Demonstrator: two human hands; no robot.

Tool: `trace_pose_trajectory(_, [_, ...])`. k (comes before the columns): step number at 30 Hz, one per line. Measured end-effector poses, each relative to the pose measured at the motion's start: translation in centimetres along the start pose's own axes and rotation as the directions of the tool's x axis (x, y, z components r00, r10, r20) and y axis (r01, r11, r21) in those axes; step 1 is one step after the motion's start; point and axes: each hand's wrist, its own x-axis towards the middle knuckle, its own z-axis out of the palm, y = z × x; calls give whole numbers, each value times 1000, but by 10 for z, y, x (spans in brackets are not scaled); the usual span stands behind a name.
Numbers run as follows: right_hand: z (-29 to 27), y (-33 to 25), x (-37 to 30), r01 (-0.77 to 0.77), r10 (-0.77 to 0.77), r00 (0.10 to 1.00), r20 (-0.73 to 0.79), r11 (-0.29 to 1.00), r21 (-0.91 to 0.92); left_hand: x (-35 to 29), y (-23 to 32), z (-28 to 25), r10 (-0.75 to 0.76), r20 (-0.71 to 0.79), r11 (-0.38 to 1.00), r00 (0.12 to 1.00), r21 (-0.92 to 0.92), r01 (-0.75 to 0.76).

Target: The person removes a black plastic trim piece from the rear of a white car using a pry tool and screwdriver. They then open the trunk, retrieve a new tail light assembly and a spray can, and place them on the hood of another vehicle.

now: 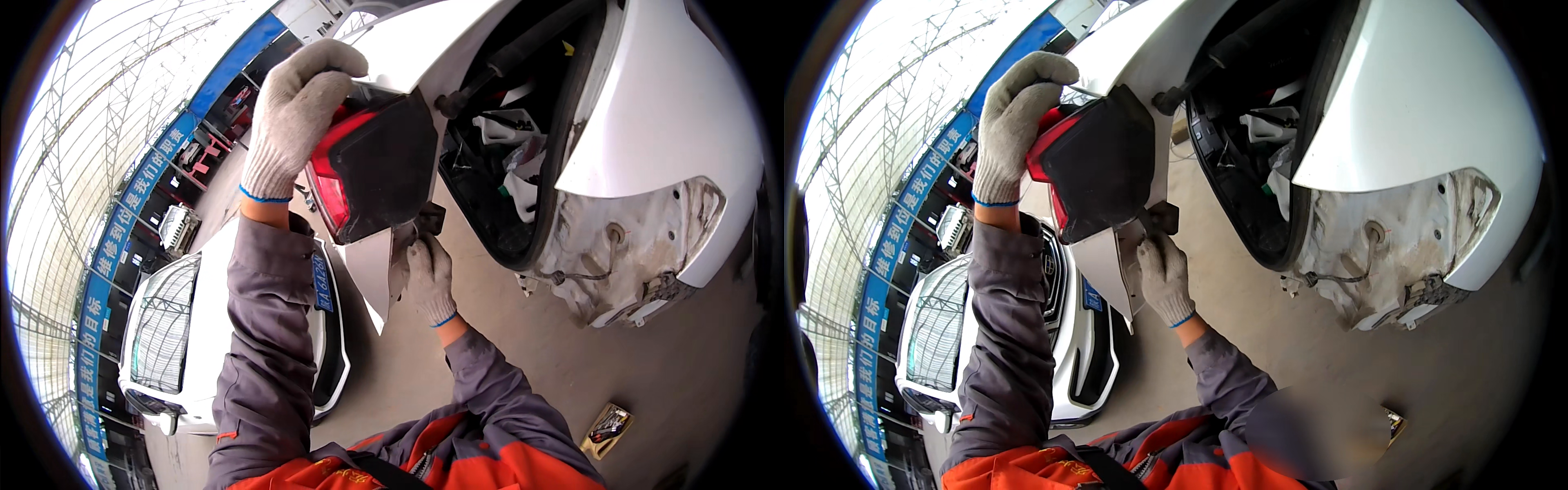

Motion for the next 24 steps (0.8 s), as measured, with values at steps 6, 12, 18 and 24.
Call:
trace_pose_trajectory(6, [11,18,-3,-211,219,976,-9,948,239,3,-2,-6,32,50,998,998,45,-35])
trace_pose_trajectory(12, [-1,14,-9,-351,343,936,85,929,119,0,2,-6,90,14,992,996,86,-91])
trace_pose_trajectory(18, [-4,-4,-11,-329,329,944,-7,944,-20,1,-10,7,267,-133,963,954,15,-268])
trace_pose_trajectory(24, [-4,-24,-5,-319,322,947,12,942,-100,-2,-11,2,299,-143,953,944,-17,-304])
